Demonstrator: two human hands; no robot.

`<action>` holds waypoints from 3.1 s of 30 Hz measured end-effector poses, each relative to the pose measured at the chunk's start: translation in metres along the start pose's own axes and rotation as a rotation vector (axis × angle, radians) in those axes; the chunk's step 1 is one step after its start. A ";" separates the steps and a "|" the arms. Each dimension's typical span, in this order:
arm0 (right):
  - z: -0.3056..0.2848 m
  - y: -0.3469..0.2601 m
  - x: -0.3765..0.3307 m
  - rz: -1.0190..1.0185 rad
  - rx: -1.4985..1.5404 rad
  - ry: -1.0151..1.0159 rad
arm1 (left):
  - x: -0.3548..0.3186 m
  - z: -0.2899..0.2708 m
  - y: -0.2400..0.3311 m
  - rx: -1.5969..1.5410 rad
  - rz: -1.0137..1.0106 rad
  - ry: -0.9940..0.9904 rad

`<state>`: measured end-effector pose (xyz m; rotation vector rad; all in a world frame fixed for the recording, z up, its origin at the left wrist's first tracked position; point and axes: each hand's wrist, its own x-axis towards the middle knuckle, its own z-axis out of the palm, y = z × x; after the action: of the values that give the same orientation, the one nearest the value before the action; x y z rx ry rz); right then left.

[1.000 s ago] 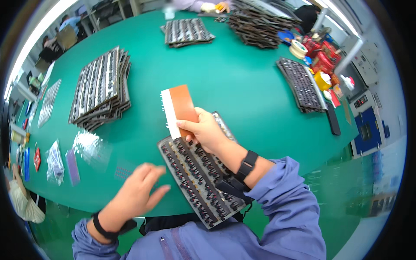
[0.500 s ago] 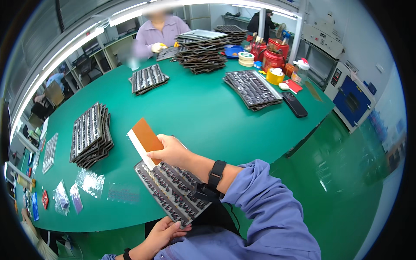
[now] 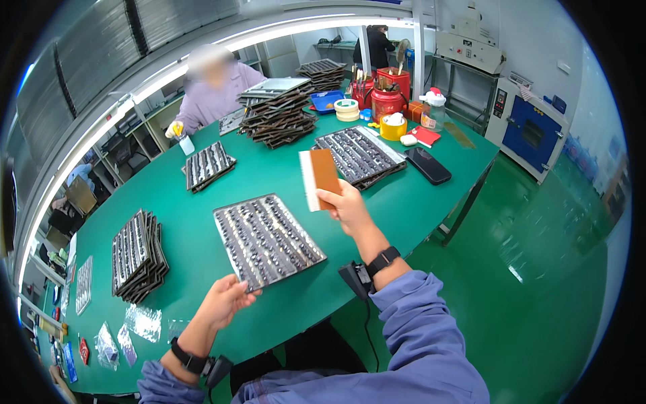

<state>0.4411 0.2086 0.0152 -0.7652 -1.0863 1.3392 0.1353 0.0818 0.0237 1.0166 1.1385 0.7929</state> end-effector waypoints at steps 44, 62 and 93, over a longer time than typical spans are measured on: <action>-0.052 0.033 0.003 0.027 -0.175 0.261 | -0.112 -0.323 -0.010 0.043 0.164 1.064; -0.049 0.032 0.002 0.008 -0.185 0.310 | -0.103 -0.286 0.005 -0.474 0.729 0.899; 0.059 0.027 -0.139 0.247 -0.345 -0.205 | -0.150 -0.015 -0.094 -0.017 0.065 0.361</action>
<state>0.3898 0.0666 -0.0129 -1.0593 -1.4460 1.4797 0.0837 -0.0833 -0.0142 0.9221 1.4068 1.0660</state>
